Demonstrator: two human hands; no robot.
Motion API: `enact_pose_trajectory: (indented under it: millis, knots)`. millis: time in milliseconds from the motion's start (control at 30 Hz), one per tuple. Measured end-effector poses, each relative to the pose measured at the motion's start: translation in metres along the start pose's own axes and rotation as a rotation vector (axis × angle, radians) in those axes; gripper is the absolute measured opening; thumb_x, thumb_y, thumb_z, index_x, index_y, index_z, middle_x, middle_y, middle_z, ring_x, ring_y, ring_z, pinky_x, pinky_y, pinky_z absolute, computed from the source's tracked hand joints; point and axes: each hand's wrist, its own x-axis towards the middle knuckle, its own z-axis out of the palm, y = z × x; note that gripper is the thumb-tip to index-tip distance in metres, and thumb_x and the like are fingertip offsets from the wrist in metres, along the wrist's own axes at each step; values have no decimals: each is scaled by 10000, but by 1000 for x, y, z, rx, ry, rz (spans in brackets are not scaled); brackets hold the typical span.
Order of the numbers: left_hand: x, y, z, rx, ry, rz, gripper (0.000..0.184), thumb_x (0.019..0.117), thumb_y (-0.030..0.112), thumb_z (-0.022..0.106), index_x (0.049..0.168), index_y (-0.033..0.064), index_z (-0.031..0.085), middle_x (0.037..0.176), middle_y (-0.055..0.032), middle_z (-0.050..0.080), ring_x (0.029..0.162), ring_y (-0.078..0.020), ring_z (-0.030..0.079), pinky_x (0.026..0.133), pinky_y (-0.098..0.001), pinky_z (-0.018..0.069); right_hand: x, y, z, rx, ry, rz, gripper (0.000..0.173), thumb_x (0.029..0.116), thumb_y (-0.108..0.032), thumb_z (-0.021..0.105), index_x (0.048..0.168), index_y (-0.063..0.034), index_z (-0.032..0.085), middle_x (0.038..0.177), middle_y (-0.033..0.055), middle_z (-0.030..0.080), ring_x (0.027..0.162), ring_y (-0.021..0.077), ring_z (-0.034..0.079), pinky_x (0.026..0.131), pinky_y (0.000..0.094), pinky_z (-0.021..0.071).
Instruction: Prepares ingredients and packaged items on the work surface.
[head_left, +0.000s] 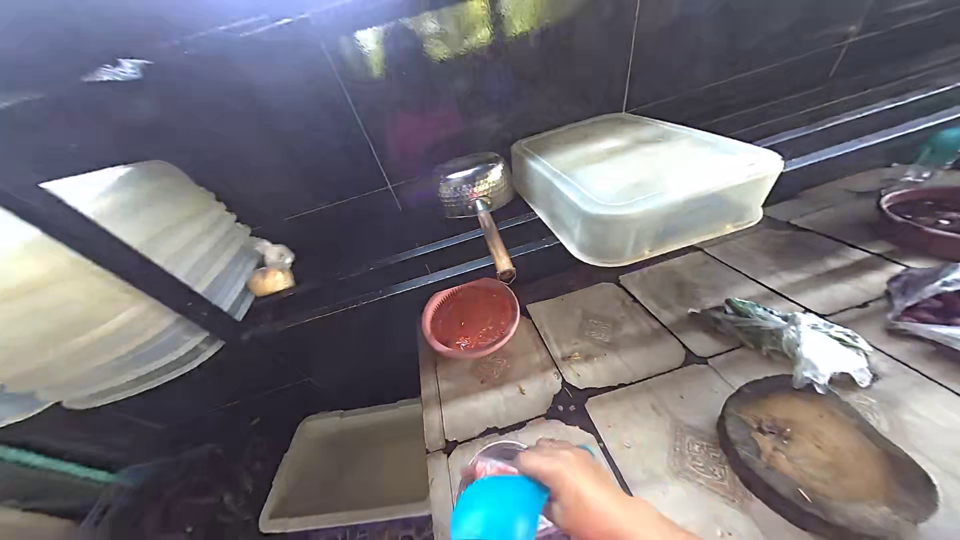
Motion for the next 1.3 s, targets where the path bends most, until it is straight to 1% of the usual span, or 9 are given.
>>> enact_pose_trajectory:
  millis: [200,367,600,767,867,933,1033,1200,1300]
  knots:
    - [-6,6,2,-48,172,40,596,870,533,727,1265,87,701,1225,-176,708,1181,-360,656,1003,-594,502,21,-3,12,-93,-238,9,256,859,-172,742,1090,-62,715,1211,136,692,1183,350,628,979,581,506]
    - [-24,25,-13,-121,160,-48,455,958,419,663,1299,121,703,1293,-158,691,1264,-372,607,1089,-645,393,34,-20,-31,-152,-403,79,318,878,-244,748,1125,-47,707,1237,174,660,1191,380,604,981,604,476]
    - [-50,-22,-36,-390,389,-159,359,970,338,665,1099,15,756,991,-128,768,945,-288,740,928,-580,543,21,-38,-77,-103,-68,-25,161,894,-231,709,1004,-121,754,1115,50,719,1111,243,649,941,485,519]
    - [-37,-37,-46,-802,495,-234,766,833,360,816,1391,-82,533,1366,-291,575,1247,-390,581,1033,-538,490,22,-35,-107,72,75,-68,140,891,-201,676,976,-133,764,1098,-9,715,1068,108,645,927,360,531]
    - [-16,-27,-50,-1103,472,-91,971,818,365,815,1518,-96,323,1510,-263,452,1366,-325,502,1072,-472,486,25,-22,-106,249,133,-31,160,907,-246,706,981,-116,764,1026,-18,728,965,44,666,843,245,559]
    - [-5,-11,-47,-1342,437,11,810,876,265,772,1460,-92,340,1356,-154,593,1229,-198,617,1020,-381,540,21,-22,-103,466,205,58,154,887,-238,763,967,-107,748,917,-53,730,854,12,676,778,211,570]
    - [8,12,-58,-1582,374,-38,167,971,-11,580,1132,-10,621,962,-38,760,905,-125,732,879,-340,607,15,-5,-87,682,345,235,155,855,-133,758,997,-80,724,838,-31,727,775,62,690,735,255,588]
    - [53,-10,-94,-1395,547,-352,235,1057,131,529,1130,-75,617,840,-107,717,736,-162,714,704,-358,624,-37,39,-50,807,433,684,238,1000,-209,585,1165,-38,581,937,64,707,725,159,688,571,319,565]
    - [109,-51,-108,-1320,635,-405,337,1064,104,508,1343,-85,499,1056,-200,667,860,-220,694,765,-394,603,-75,51,-25,768,362,871,428,1000,-130,545,1398,-4,454,1014,62,654,709,111,627,553,286,513]
